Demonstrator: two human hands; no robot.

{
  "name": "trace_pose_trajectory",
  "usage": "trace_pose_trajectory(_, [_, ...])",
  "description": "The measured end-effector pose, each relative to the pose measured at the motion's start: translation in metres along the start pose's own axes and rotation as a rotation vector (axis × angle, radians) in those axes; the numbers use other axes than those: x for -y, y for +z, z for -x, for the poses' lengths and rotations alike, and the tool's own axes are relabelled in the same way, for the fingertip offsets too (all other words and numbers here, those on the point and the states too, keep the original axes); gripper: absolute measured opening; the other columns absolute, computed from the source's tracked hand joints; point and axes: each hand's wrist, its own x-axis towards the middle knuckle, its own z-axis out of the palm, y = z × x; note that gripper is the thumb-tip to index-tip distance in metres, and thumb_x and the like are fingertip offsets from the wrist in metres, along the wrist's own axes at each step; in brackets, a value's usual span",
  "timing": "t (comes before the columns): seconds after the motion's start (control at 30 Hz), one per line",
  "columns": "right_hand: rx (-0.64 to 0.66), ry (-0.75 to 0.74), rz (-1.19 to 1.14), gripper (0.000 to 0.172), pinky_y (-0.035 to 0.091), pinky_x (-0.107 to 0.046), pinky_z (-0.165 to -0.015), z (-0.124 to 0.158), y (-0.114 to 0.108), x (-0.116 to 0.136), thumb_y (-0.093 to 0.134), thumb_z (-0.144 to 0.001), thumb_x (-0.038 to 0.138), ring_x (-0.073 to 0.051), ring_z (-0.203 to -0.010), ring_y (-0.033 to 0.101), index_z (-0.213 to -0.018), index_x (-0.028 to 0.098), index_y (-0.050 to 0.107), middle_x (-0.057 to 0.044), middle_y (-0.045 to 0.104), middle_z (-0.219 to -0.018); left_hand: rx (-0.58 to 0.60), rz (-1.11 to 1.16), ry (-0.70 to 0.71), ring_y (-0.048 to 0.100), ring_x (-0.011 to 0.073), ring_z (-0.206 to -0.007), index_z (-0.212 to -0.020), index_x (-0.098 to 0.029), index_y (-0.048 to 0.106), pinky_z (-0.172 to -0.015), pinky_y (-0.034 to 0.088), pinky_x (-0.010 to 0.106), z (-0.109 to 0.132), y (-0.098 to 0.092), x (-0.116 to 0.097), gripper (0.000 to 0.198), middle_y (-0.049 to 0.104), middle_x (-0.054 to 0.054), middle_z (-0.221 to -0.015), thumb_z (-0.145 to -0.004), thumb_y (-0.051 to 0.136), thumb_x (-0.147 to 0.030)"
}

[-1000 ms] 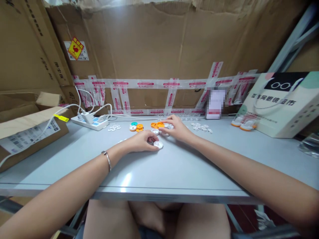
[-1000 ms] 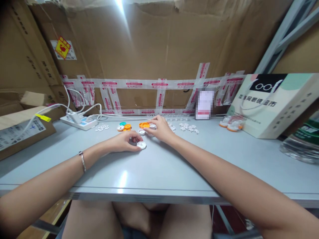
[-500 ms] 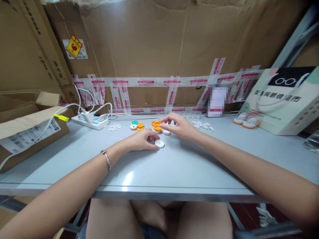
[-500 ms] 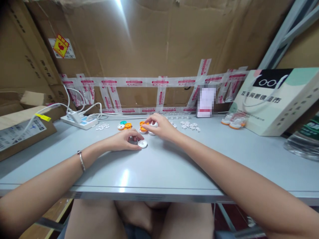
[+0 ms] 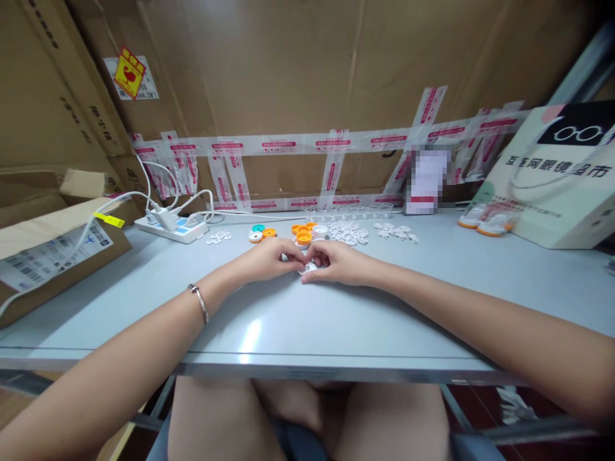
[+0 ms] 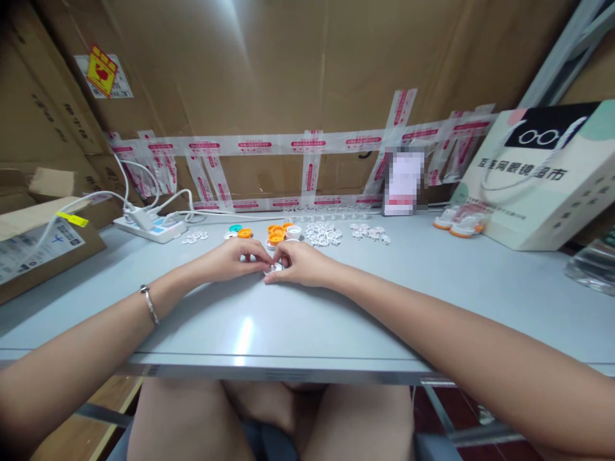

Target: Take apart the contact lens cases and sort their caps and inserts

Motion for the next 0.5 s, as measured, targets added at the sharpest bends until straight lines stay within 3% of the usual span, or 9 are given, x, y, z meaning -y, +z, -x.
trace_pose_trajectory(0.23, [0.216,-0.049,-0.142,0.031,0.032,-0.022,-0.054,0.000,-0.013,-0.004,0.065,-0.067,0.039,-0.009,-0.061,0.041,-0.085,0.016,0.054,0.003,0.044,-0.068,-0.050,-0.038,-0.044,0.055,0.0120,-0.065,-0.075,-0.016,0.068,-0.060,0.039,0.021,-0.004,0.007,-0.004,0.013,0.065,0.001,-0.070,-0.073,0.061,-0.027])
trace_pose_trajectory(0.5, [0.243,-0.031,-0.180,0.036,0.034,-0.022,-0.056,-0.003,-0.014,-0.009,0.066,-0.066,0.040,-0.009,-0.063,0.043,-0.089,0.015,0.054,0.003,0.046,-0.071,-0.040,-0.097,-0.127,0.055,0.0124,-0.060,-0.073,-0.017,0.068,-0.055,0.037,0.021,-0.008,0.007,-0.004,0.014,0.066,0.000,-0.068,-0.070,0.062,-0.029])
